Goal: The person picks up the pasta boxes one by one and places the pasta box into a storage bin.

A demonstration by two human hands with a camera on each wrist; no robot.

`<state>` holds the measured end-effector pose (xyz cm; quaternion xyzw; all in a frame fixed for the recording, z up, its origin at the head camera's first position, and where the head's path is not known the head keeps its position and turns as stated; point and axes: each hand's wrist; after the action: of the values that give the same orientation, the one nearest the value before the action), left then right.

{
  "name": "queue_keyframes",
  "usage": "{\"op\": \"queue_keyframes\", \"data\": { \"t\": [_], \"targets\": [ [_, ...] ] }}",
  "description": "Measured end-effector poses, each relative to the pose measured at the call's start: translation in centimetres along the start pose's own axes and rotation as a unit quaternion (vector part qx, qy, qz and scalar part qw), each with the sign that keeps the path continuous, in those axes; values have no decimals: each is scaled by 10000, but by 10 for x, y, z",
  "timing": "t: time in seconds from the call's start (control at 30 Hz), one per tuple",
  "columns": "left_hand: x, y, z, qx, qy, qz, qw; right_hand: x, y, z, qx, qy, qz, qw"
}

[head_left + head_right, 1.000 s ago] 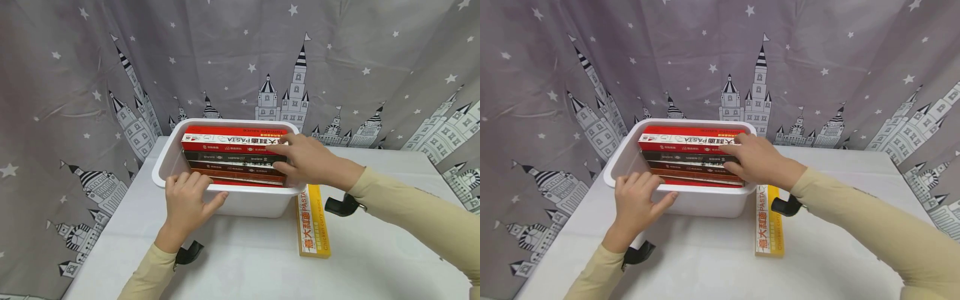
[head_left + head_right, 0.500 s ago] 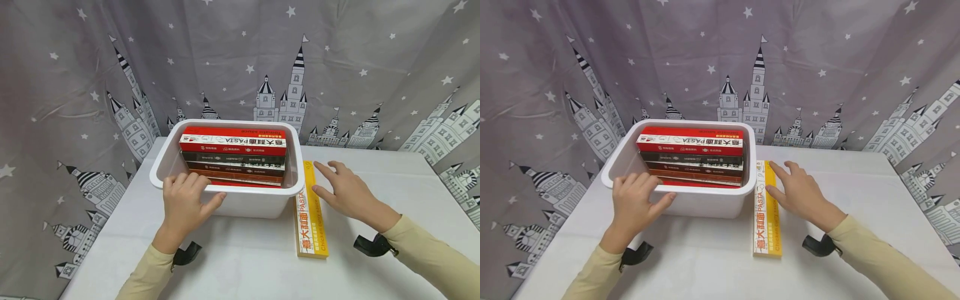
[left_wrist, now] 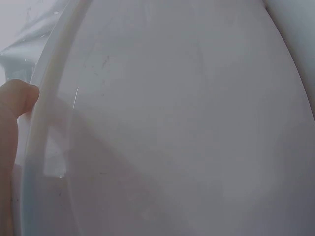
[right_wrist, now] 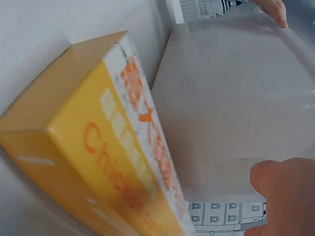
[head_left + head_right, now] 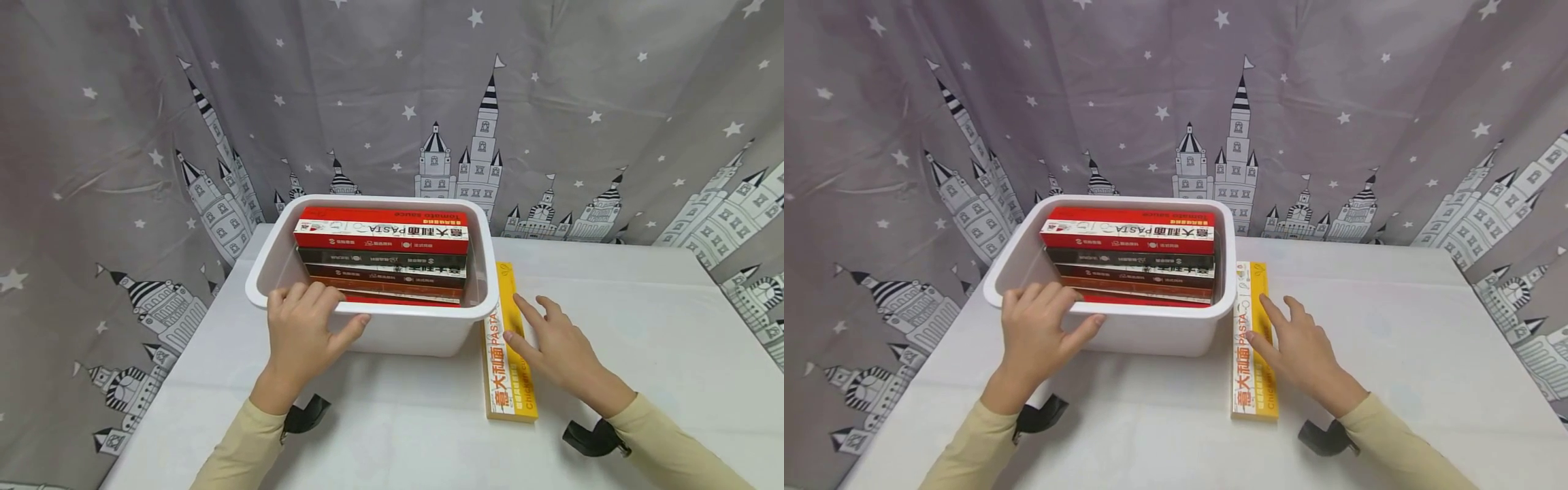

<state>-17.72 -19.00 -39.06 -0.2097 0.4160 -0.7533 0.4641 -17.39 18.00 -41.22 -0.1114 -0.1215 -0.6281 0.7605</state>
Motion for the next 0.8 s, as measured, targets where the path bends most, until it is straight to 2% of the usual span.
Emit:
{"op": "queue_keyframes", "data": {
  "t": [0.3, 0.4, 0.53, 0.8],
  "targets": [
    [0, 0, -1, 33, -43, -10, 10000, -2, 2, -16, -38, -153, -216, 9996],
    [0, 0, -1, -47, -32, -44, 10000, -3, 2, -20, -43, -182, -252, 9995],
    [-1, 0, -1, -167, -10, -56, 9998, -4, 3, -25, -78, -259, -235, 9994],
    [-1, 0, -1, -207, 9, -52, 9998, -5, 3, -37, -172, -329, -98, 9993]
  ]
}}
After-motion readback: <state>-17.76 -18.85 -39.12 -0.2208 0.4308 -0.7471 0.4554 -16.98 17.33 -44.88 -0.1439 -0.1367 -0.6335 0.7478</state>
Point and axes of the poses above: each hand's wrist, its own y-axis away from the middle knuckle, its own z-axis out of the back of the hand, x = y × z
